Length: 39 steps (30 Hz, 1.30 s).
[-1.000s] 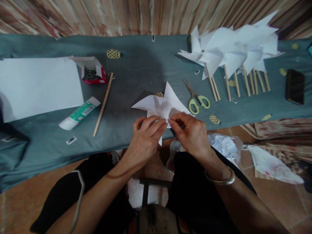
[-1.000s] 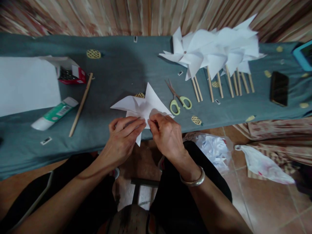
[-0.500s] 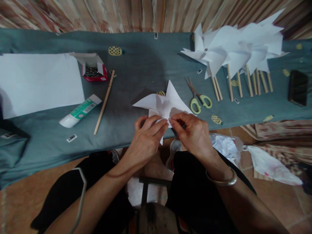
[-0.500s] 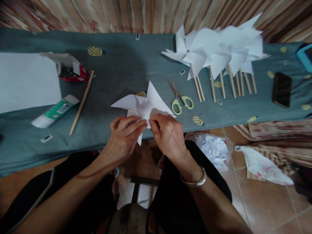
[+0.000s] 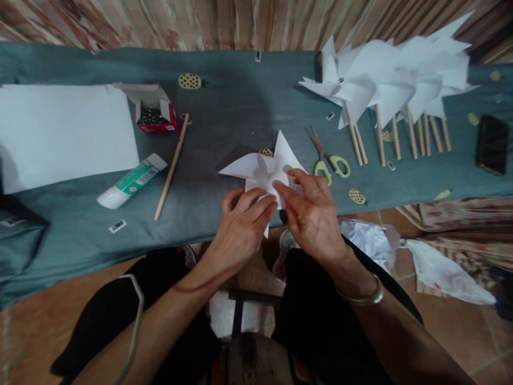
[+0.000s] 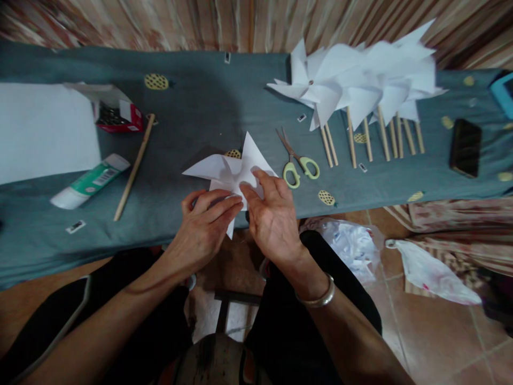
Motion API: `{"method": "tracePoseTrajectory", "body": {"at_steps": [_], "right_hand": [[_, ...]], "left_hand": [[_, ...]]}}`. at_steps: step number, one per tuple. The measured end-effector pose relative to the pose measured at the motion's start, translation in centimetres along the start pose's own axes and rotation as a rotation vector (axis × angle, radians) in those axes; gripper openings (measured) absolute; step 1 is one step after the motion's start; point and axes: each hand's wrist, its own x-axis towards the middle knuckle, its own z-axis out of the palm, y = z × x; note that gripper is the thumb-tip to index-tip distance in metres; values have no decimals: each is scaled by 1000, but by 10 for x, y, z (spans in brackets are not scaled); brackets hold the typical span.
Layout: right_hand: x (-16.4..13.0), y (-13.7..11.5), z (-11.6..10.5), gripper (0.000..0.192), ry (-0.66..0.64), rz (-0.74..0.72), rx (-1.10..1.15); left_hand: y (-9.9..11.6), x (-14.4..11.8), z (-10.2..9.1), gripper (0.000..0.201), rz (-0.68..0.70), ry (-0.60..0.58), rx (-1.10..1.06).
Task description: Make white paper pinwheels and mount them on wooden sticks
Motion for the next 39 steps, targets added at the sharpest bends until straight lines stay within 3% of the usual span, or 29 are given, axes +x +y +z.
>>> {"method": "tracePoseTrajectory", "body": {"at_steps": [11,16,26,30,34,39], "right_hand": [[0,2,16,34,24,-107,-128],[0,-1,21,33,18,-113,-103],[-4,-5,29,36,17,-153,-54],[-4,-2,26,36,24,-135,-10],[2,7,17,35,56,-53,189],[15,21,2,38,179,0,294]], "left_hand": [[2,2,-2,28,-4,-19,14],[2,1,-1,21,1,60,25],[-15,-4,-23,24,-37,140,29],[-20,-7,-24,28,-87,142,2],[-23,-10,-23,31,-167,164,-3],[-23,-14,-26,44,-226,89,-64]]}}
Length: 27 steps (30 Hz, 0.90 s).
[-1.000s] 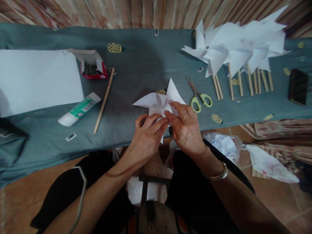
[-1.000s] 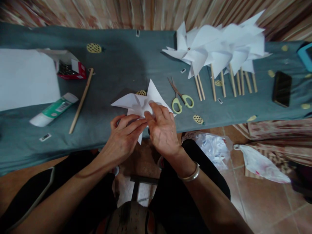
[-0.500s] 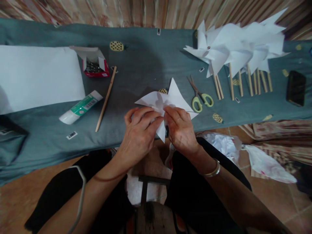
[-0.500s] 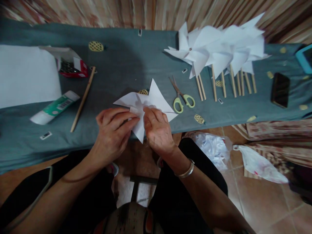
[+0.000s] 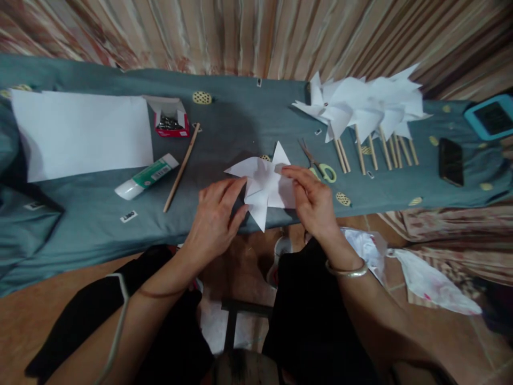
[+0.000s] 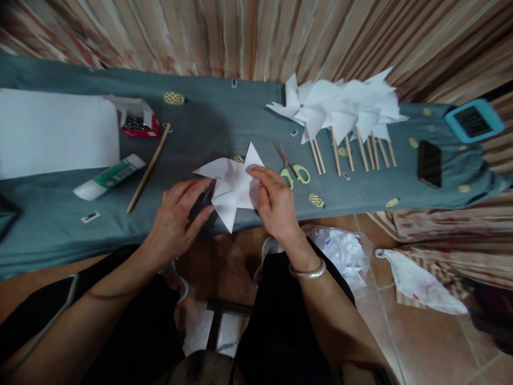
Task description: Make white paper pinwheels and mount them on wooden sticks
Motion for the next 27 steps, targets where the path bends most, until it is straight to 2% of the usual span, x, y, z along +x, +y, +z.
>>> {"method": "tracePoseTrajectory", "body": {"at_steps": [3,10,16,19,21,25,27], "right_hand": [[4,6,-9,40,34,15,-164],[-3,5,-9,47,-143,0,-380],[-4,-3,-4,44,-51,84,-472],[-5,-9,-2,42,-61,112,-411],[-7,-17,1,40,-63,154,-313],[-12,-32,2,38,-191,301,59],[-12,-34,-1,37,-209,302,74]], "left_hand": [[1,-3,0,48,-21,-27,-59],[0,-5,4,58,13,-4,-211],[-6,-3,4,61,-39,-6,-355],[-7,-2,1,62,-95,-22,-420],[-12,1,-3,61,-112,13,-425],[-37,9,-14,60,-152,154,-368],[-54,13,-18,62,-200,242,-396]]}}
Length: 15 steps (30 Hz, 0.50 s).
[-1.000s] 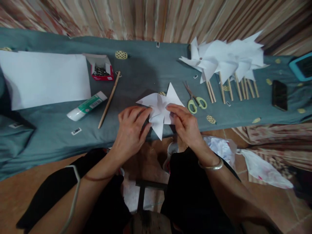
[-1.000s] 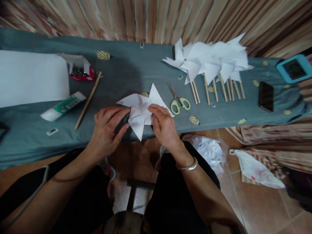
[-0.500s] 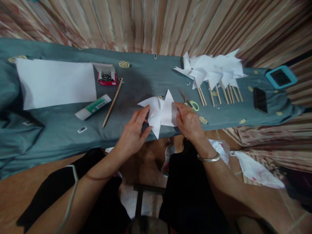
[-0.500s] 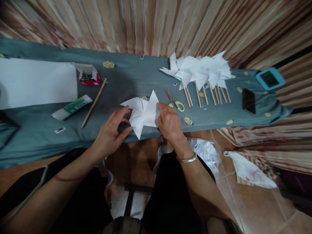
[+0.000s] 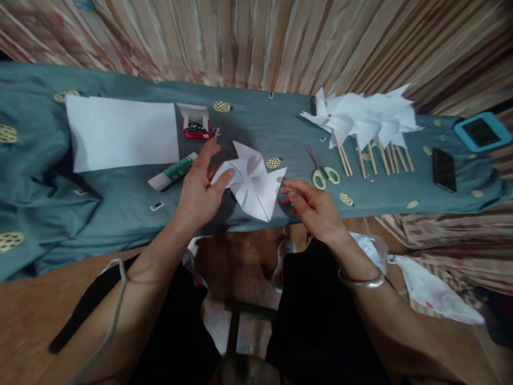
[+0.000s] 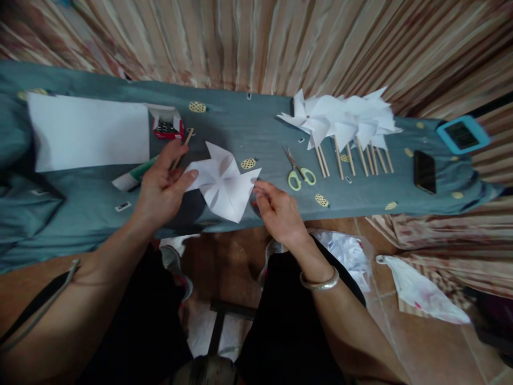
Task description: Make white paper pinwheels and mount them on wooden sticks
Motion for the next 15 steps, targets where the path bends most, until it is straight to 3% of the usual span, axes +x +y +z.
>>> {"method": "tracePoseTrajectory", "body": {"at_steps": [5,9,15], "right_hand": [[17,8,-5,41,186,-224,-343],[40,16,3,47,120,-356,-352],[39,16,3,36,39,-254,-288]], "left_hand": [[-12,7,-11,61,27,0,1],[6,1,-13,55,182,23,260],[24,-11,-4,40,354,-31,412]]}}
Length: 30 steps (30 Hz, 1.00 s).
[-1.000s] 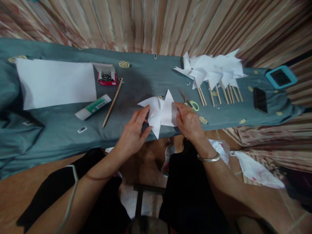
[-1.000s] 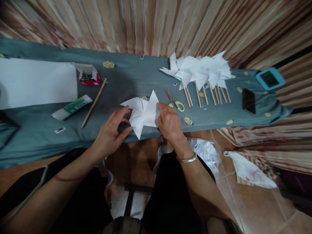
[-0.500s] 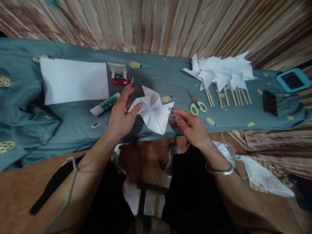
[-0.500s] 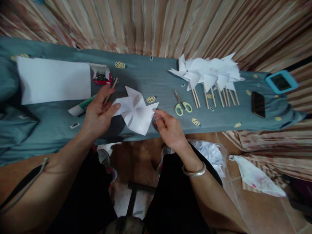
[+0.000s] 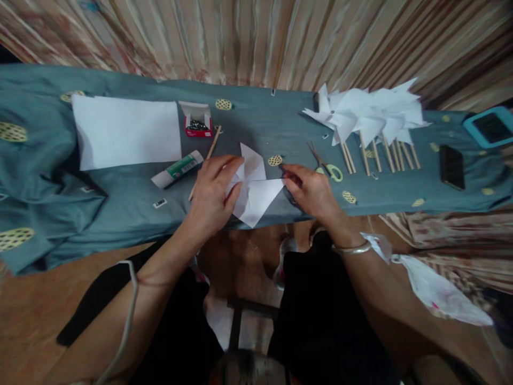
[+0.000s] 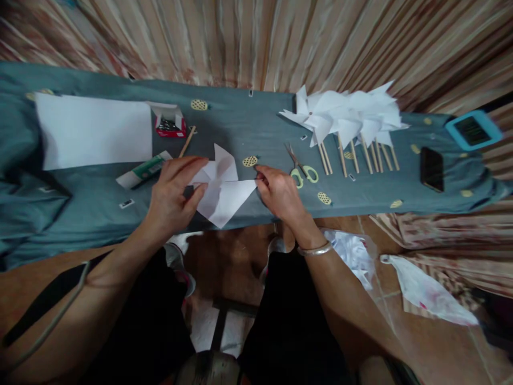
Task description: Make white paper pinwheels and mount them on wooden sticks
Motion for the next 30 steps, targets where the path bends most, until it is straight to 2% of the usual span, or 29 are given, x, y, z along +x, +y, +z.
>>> {"method": "tracePoseTrajectory", "body": {"at_steps": [3,5,8,10,15,18,24,30], "right_hand": [[-13,2,-7,31,-57,55,45],[-21,5,-12,30,-49,58,37],[-30,2,-17,30,71,-31,-59],[-36,-6,-17,29,98,-133,-80],[-50,-37,-5,31,-84,-330,19],[-53,-46,5,26,-124,-376,19],[-49,-44,9,22,-116,-302,141],[-41,-43,12,17,-79,-134,329]], "left_hand": [[3,-3,1,35,6,-31,-4],[3,-4,0,32,6,-46,-6],[5,-7,-3,25,35,-83,-33],[7,-10,-5,24,64,-125,-60],[11,-20,-6,25,77,-208,-61],[13,-24,-7,25,63,-251,-61],[16,-27,-7,24,90,-282,-78],[17,-28,-2,24,123,-228,-52]]}}
